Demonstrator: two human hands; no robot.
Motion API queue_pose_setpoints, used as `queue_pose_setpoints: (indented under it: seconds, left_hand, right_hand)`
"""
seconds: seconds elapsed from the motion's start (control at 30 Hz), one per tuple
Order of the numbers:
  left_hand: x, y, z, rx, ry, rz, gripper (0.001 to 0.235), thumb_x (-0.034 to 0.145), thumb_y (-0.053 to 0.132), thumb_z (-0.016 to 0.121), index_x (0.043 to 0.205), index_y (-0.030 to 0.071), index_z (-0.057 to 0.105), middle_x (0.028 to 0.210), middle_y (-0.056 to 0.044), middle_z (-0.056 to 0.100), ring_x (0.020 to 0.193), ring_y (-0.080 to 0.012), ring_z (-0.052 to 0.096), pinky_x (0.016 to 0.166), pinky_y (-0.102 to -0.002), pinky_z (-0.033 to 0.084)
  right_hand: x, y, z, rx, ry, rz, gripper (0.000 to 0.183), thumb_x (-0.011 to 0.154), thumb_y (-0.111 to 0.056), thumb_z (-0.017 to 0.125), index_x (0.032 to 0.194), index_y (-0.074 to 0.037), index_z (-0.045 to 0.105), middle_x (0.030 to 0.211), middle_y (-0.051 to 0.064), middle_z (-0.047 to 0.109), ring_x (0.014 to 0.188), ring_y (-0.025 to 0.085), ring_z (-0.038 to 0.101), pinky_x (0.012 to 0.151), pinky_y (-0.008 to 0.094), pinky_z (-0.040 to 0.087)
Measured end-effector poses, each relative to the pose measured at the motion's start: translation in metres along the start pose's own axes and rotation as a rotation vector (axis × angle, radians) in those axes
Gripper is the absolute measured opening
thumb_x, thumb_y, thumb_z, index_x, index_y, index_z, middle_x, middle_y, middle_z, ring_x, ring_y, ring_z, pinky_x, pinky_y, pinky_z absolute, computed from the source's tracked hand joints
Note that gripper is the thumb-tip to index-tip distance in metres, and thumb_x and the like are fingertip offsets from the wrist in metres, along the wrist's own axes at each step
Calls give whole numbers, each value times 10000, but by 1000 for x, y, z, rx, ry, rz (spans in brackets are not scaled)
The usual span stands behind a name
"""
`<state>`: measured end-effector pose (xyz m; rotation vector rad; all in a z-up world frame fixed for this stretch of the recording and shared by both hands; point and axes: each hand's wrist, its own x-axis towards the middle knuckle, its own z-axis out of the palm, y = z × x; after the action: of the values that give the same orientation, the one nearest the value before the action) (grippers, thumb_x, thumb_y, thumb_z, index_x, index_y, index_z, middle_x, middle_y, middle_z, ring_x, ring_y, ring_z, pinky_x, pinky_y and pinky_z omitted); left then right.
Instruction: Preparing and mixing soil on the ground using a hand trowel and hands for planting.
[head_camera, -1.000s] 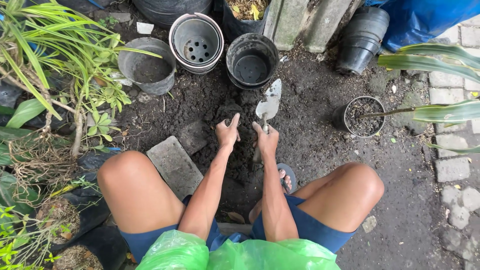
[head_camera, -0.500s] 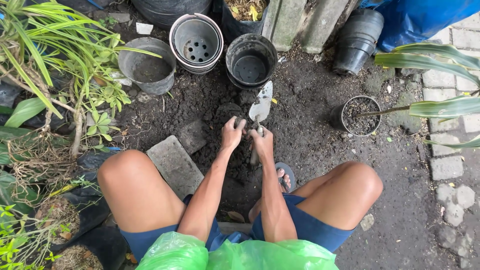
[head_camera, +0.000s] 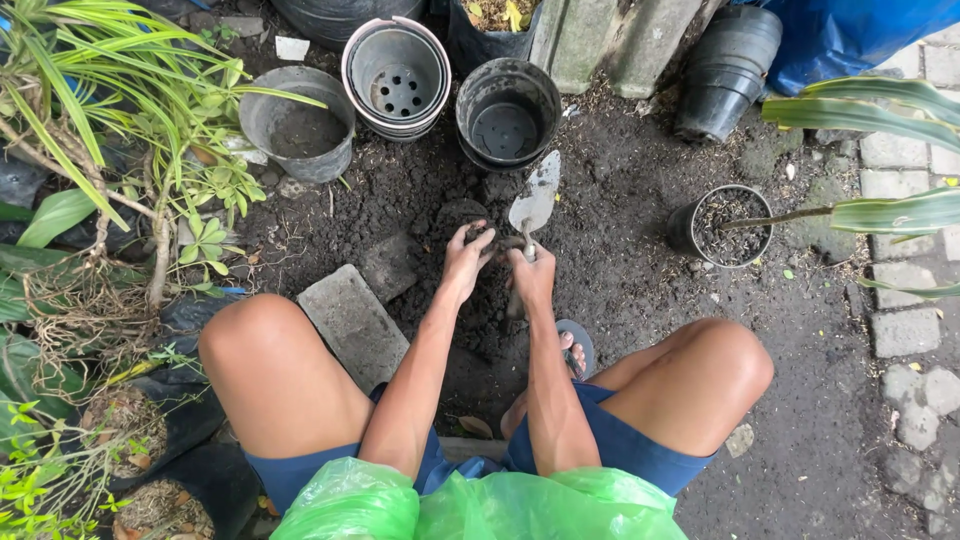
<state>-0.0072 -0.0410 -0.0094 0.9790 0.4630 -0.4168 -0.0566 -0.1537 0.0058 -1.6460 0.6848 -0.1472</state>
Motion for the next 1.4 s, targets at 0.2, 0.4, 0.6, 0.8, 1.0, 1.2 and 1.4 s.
queue_pose_setpoints:
  seconds: [0.2, 0.4, 0.6, 0.8, 1.0, 1.2, 1.4]
  left_hand:
    - [66, -59, -38, -44, 112, 43, 288, 1017, 150, 662, 1115, -121, 654, 1019, -297, 664, 883, -349, 725, 822, -512, 676]
    - [23, -13, -27, 457, 173, 28, 485, 910, 521, 743, 741, 66, 727, 635, -155, 734, 456, -184, 701, 390, -243, 519]
    - [43, -35, -42, 280, 90, 10, 642, 846, 67, 834, 1358, -119, 492, 1128, -281, 723, 1020, -326, 744, 924, -411, 624]
    - [27, -26, -39, 607, 142, 51, 380, 1033, 398, 611, 954, 42, 717, 775, -113, 782, 673, -170, 773, 597, -277, 645]
    - [23, -48, -44, 1179, -17, 74, 596, 1034, 126, 458, 1604, 276, 370, 1534, -76, 378, 1440, -345, 402, 1140, -621, 389]
    - [10, -63, -66, 1349, -4, 359, 584, 1002, 293, 555, 1563, 174, 440, 1456, -138, 486, 1380, -373, 460, 1064, -603, 469]
    - [20, -82, -90, 1061, 128, 641, 435, 716, 177, 659, 1150, 193, 635, 1043, 7, 582, 1065, -279, 592, 1006, -454, 456]
  right_hand:
    - [-9, -19, 1, 27, 8, 47, 288, 803, -168, 786, 1035, 2, 766, 620, 136, 682, 376, 195, 615, 413, 290, 460]
    - [6, 5, -6, 22, 150, 119, 315, 846, -288, 861, 843, -22, 693, 610, 124, 676, 375, 189, 603, 404, 305, 454]
    - [6, 19, -12, -72, 31, 81, 308, 933, -112, 731, 1174, 74, 685, 706, 165, 718, 435, 196, 647, 451, 341, 517]
    - [3, 57, -5, -179, 156, 173, 557, 915, -175, 777, 1380, 77, 603, 892, 218, 739, 535, 189, 661, 524, 365, 540]
    - [30, 138, 23, -318, -36, 262, 855, 771, -421, 923, 1477, -92, 569, 1634, 189, 376, 1355, 445, 530, 879, 450, 678]
    - [14, 85, 18, -561, -17, 236, 865, 674, -405, 940, 1450, -193, 622, 1287, 123, 608, 1209, 377, 646, 1054, 520, 557]
    - [-32, 56, 31, -532, 48, 156, 673, 783, -263, 893, 1353, -186, 543, 1273, 142, 492, 1151, 429, 653, 938, 564, 584]
